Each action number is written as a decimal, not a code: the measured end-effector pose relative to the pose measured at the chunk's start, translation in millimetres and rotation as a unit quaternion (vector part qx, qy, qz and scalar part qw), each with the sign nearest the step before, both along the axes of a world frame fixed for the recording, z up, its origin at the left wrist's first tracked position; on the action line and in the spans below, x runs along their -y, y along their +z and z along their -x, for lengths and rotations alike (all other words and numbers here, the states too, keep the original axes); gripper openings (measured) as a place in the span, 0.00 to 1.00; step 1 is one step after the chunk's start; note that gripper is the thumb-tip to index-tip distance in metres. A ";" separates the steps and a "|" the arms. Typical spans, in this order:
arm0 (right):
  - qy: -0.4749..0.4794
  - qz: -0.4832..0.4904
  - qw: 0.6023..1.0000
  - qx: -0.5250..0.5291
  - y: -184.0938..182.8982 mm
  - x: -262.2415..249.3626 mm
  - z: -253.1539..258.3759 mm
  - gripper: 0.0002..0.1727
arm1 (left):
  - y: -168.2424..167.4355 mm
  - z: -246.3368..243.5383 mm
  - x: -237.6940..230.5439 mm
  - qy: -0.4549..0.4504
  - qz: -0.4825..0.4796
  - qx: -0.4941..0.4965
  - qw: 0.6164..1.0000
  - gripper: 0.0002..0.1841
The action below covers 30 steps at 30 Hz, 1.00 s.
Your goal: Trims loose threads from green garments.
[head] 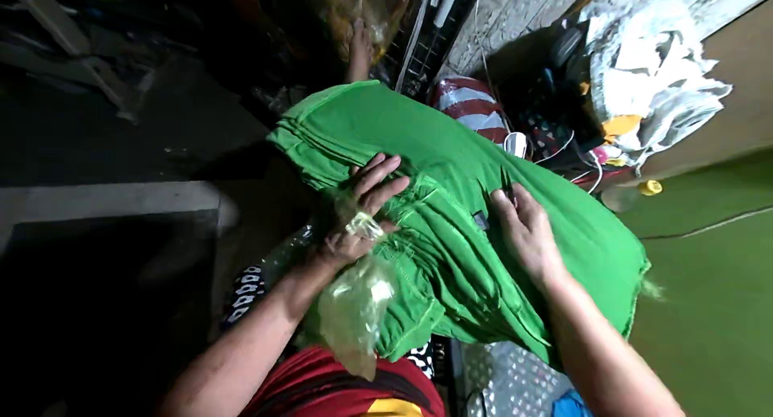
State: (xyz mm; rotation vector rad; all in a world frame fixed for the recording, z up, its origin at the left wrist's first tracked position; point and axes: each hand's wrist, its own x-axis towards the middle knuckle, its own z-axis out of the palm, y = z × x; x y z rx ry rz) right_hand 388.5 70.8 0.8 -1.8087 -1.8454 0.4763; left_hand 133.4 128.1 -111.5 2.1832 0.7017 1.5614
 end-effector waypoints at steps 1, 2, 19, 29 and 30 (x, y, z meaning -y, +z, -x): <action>0.014 0.042 0.999 -0.005 11.3 1.7 -0.9 0.19 | 2.1 6.6 11.8 -0.026 0.057 0.036 0.997 0.33; 0.039 0.066 0.997 -0.003 22.4 1.1 -1.7 0.18 | 9.7 13.1 23.3 -0.052 0.129 0.091 0.986 0.37; 0.221 -0.019 0.942 -0.252 -0.2 -9.7 35.9 0.16 | 76.5 -14.9 48.3 0.070 0.100 0.062 0.991 0.18; 0.271 -0.036 0.946 -0.173 8.0 0.0 23.0 0.15 | 91.0 -5.6 58.0 0.147 0.245 -0.054 0.957 0.06; 0.272 -0.047 0.950 -0.143 9.0 2.2 22.1 0.15 | 89.3 -3.0 56.7 0.136 0.257 -0.037 0.956 0.06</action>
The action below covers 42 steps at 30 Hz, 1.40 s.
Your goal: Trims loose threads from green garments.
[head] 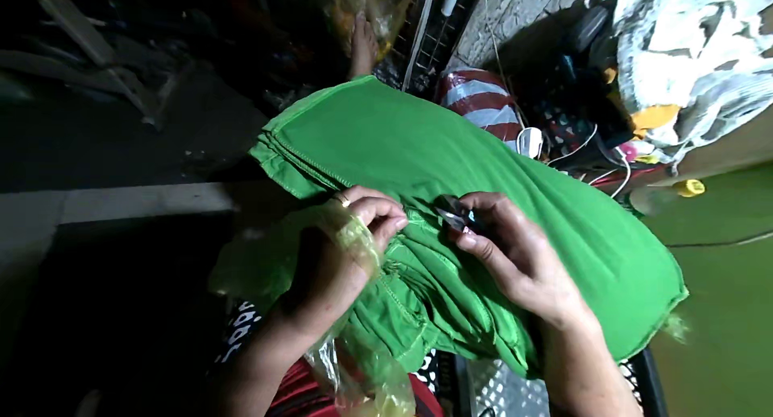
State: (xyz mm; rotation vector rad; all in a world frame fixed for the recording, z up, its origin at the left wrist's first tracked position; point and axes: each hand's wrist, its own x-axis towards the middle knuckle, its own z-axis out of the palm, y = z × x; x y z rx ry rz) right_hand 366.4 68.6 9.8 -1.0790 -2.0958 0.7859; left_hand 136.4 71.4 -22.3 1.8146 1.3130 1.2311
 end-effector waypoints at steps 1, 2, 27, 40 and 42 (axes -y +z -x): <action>-0.001 -0.020 0.999 0.027 1.9 2.5 -0.9 0.16 | -2.5 1.2 -0.9 -0.004 0.000 0.018 1.000 0.06; -0.002 -0.042 0.998 0.047 3.5 5.3 -1.4 0.16 | -5.0 0.9 -0.8 -0.005 -0.010 0.035 0.999 0.06; -0.090 -0.208 0.974 -0.007 -23.0 15.5 29.5 0.17 | -30.1 -10.2 8.3 0.030 -0.092 0.182 0.978 0.14; -0.097 -0.244 0.955 0.141 -20.9 15.0 38.4 0.13 | -26.2 1.7 6.1 -0.006 -0.068 0.151 0.986 0.07; -0.102 -0.272 0.941 0.172 -18.4 14.6 43.1 0.12 | -26.6 2.1 8.3 -0.006 -0.064 0.153 0.986 0.07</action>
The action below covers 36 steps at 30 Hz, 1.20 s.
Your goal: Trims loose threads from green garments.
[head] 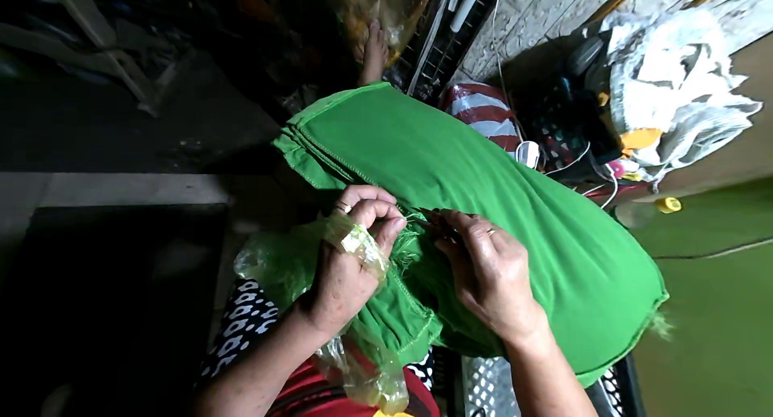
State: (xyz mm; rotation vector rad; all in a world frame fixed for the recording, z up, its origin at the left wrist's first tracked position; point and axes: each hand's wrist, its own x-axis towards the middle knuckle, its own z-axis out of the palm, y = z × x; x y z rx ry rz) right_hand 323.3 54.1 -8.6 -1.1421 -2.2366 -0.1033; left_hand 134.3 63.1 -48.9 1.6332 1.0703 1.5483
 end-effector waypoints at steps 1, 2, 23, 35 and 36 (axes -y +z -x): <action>-0.008 -0.013 1.000 0.020 1.6 0.2 2.5 0.12 | -0.4 -0.9 1.3 0.002 0.000 -0.002 1.000 0.07; -0.014 -0.025 0.999 0.036 2.6 0.3 4.8 0.12 | -0.8 -2.4 2.5 0.006 -0.002 -0.005 1.000 0.08; 0.058 0.089 0.992 -0.063 -0.9 -9.4 -13.3 0.17 | 3.0 -6.5 1.6 0.016 0.044 0.043 0.998 0.06; 0.029 0.045 0.997 -0.059 -3.9 -11.5 -4.5 0.12 | 3.5 -2.8 3.0 -0.011 0.104 0.136 0.985 0.07; 0.031 0.082 0.992 -0.090 -4.2 -11.4 -7.8 0.13 | 4.0 -2.3 3.0 -0.009 0.121 0.157 0.980 0.07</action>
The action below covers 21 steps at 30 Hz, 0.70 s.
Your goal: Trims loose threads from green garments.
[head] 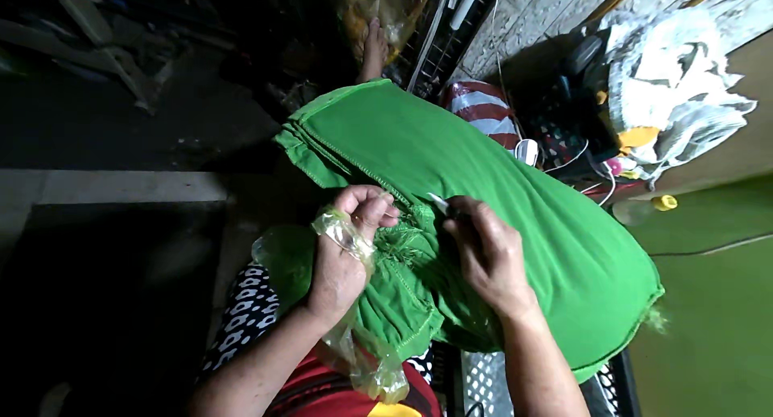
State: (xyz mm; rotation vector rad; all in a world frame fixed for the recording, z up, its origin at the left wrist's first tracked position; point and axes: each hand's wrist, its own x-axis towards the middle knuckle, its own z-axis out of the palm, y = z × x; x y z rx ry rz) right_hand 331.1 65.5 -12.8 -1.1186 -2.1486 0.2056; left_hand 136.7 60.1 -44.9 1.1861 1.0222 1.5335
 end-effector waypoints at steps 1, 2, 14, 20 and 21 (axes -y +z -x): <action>0.007 0.039 0.999 -0.029 -0.2 0.7 -3.7 0.15 | -0.2 0.7 0.0 -0.002 0.008 0.013 1.000 0.07; 0.013 0.065 0.996 -0.056 -1.1 1.6 -6.4 0.16 | -0.4 1.2 0.0 -0.004 0.009 0.021 1.000 0.06; -0.046 0.355 0.923 -0.145 44.7 -16.2 -20.5 0.05 | 25.7 7.0 -19.4 -0.021 -0.112 -0.090 0.989 0.06; -0.089 0.358 0.911 -0.187 53.8 -44.8 -29.6 0.09 | 33.4 -5.6 -30.8 -0.006 -0.111 -0.041 0.993 0.03; -0.085 0.362 0.906 -0.203 46.8 -44.9 -28.2 0.09 | 32.8 -7.0 -31.1 -0.004 -0.095 -0.043 0.995 0.03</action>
